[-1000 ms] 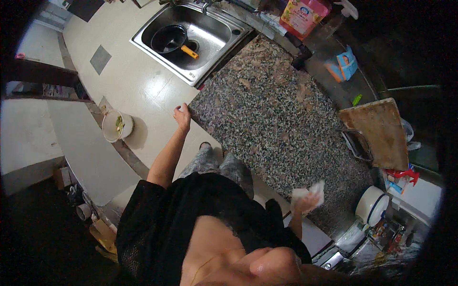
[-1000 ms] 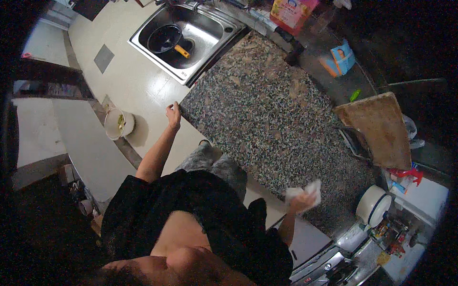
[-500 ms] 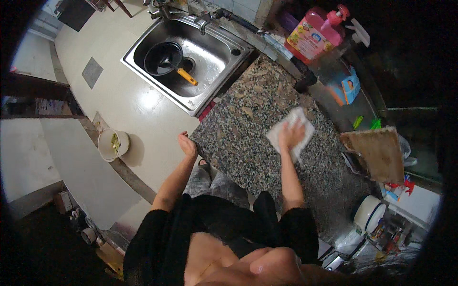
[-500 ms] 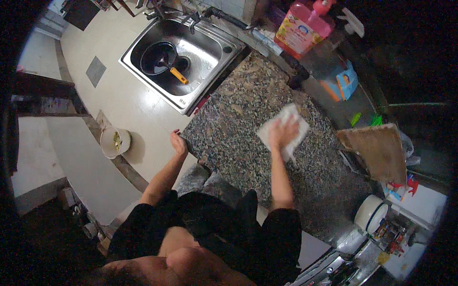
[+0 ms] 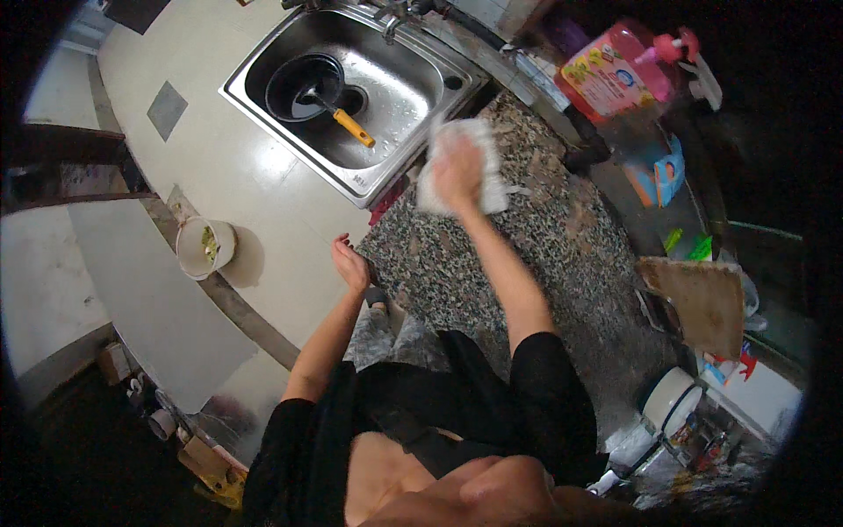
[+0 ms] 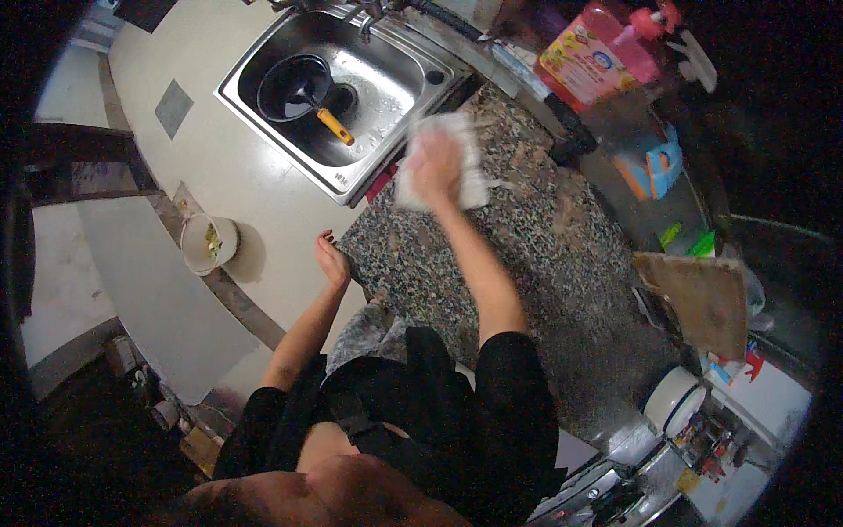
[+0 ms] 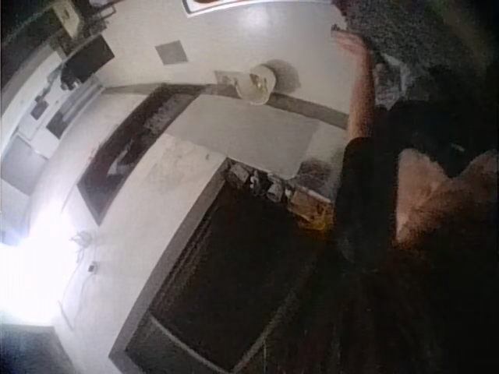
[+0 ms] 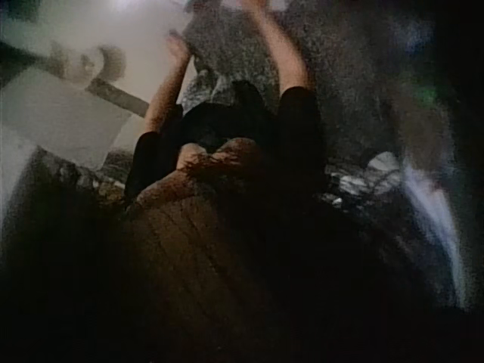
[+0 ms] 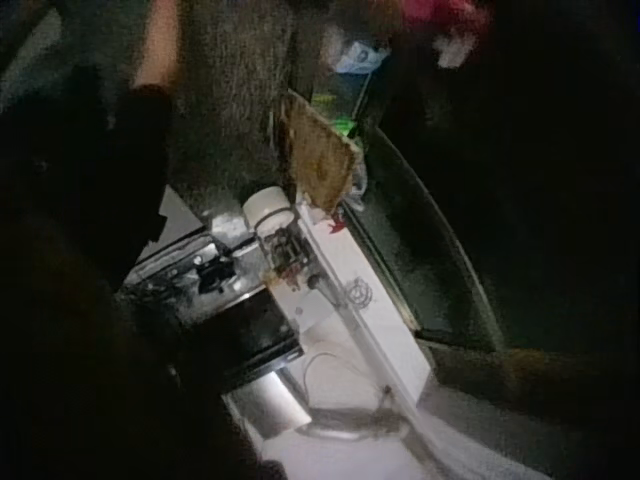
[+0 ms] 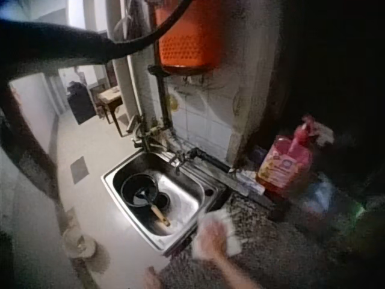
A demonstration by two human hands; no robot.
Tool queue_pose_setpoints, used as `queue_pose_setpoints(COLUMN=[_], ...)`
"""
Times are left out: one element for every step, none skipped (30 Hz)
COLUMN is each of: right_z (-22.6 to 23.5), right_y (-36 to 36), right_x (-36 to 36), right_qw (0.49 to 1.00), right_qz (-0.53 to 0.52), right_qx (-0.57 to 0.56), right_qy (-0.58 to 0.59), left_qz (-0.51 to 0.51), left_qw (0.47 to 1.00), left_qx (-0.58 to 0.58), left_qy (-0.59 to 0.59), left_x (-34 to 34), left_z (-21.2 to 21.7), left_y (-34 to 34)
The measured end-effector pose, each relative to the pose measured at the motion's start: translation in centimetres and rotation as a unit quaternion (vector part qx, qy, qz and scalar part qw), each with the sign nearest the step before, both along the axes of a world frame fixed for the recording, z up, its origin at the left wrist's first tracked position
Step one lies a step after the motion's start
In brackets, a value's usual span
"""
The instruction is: The person cleans the kitchen by rinsing a bowl and a ladle in the sink and then wiping the countertop with a cloth.
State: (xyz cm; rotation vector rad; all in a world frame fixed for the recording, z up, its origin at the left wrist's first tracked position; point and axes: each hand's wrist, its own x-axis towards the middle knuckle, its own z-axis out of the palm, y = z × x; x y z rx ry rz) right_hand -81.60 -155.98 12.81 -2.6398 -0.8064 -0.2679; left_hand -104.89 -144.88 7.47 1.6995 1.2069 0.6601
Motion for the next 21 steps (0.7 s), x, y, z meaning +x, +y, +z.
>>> queue_pose_setpoints(right_z=[0.0, 0.2, 0.7, 1.5, 2.3, 2.7, 3.1, 3.5, 3.9, 5.0, 4.1, 7.0, 7.4, 4.9, 2.0, 1.7, -0.5, -4.0, -7.1, -6.8, -4.6], right_y=[0.3, 0.2, -0.5, -1.5, -3.0, -4.6, -6.7, -9.4, -12.1, -14.9, -18.6, -21.3, -25.4, -30.9, -36.5, -39.5, -44.9, -49.9, -54.7, -54.3, -50.6], right_x=[-4.1, -8.0, -12.3, -16.1, -19.3, -21.6, -22.6, -23.0, -23.5, -23.6, -24.0, -23.5, -23.6, -25.3, -27.1, -27.2, -28.1, -28.3, -27.7, -25.4, -22.2], right_qw=[0.997, 0.989, 0.983, 0.965, 0.956, 0.943, 0.948, 0.952, 0.955, 0.961, 0.972, 0.972, 0.975, 0.992, 0.992, 0.972, 0.949, 0.927, 0.897, 0.830, 0.750], right_qz=[0.064, 0.115, 0.172, 0.222, 0.262, 0.295, 0.282, 0.268, 0.258, 0.205, 0.163, 0.092, 0.043, -0.032, -0.115, -0.232, -0.286, -0.368, -0.438, -0.555, -0.651], right_qx=[0.039, 0.035, 0.023, 0.048, -0.010, -0.072, -0.077, -0.082, -0.083, -0.024, -0.020, -0.021, 0.055, 0.024, 0.001, -0.032, 0.134, 0.065, -0.003, -0.061, -0.103], right_qy=[0.004, 0.080, 0.057, 0.130, 0.132, 0.134, 0.128, 0.122, 0.118, 0.184, 0.168, 0.213, 0.210, 0.123, 0.045, 0.009, 0.017, -0.024, -0.054, -0.014, 0.060], left_qz=[-0.003, -0.002, -0.004, -0.003, -0.005, -0.018, -0.034, -0.050, -0.048, -0.044, -0.042, -0.032, -0.025, -0.022, -0.030, -0.029, -0.028, -0.029, -0.030, -0.032, -0.034], left_qw=[1.000, 1.000, 0.999, 0.998, 0.997, 0.996, 0.994, 0.992, 0.994, 0.995, 0.996, 0.996, 0.995, 0.995, 0.995, 0.994, 0.993, 0.993, 0.993, 0.992, 0.990], left_qx=[0.010, 0.019, 0.026, 0.036, 0.072, 0.084, 0.094, 0.105, 0.089, 0.078, 0.067, 0.068, 0.066, 0.056, 0.080, 0.082, 0.081, 0.078, 0.066, 0.077, 0.090], left_qy=[0.010, 0.022, 0.033, 0.047, 0.032, 0.034, 0.038, 0.041, 0.040, 0.040, 0.038, 0.054, 0.069, 0.083, 0.058, 0.068, 0.076, 0.081, 0.090, 0.097, 0.103], left_x=[-0.1, 0.1, 0.3, 0.2, -0.4, -0.5, -0.5, -0.4, -0.5, -0.3, 0.0, -0.4, -0.6, -0.6, -1.0, -1.0, -1.1, -0.7, -1.0, -1.2, -1.3], left_z=[-0.1, -0.2, -0.2, -0.5, -1.6, -1.8, -2.0, -2.1, -2.0, -1.8, -1.6, -1.6, -1.6, -2.0, -2.6, -2.7, -2.6, -2.7, -2.5, -2.3, -1.9], left_y=[0.1, 0.1, 0.0, 0.1, 0.7, 1.1, 1.2, 1.0, 0.9, 1.0, 1.0, 1.2, 1.6, 1.5, 1.7, 1.6, 1.5, 1.3, 1.1, 1.2, 1.4])
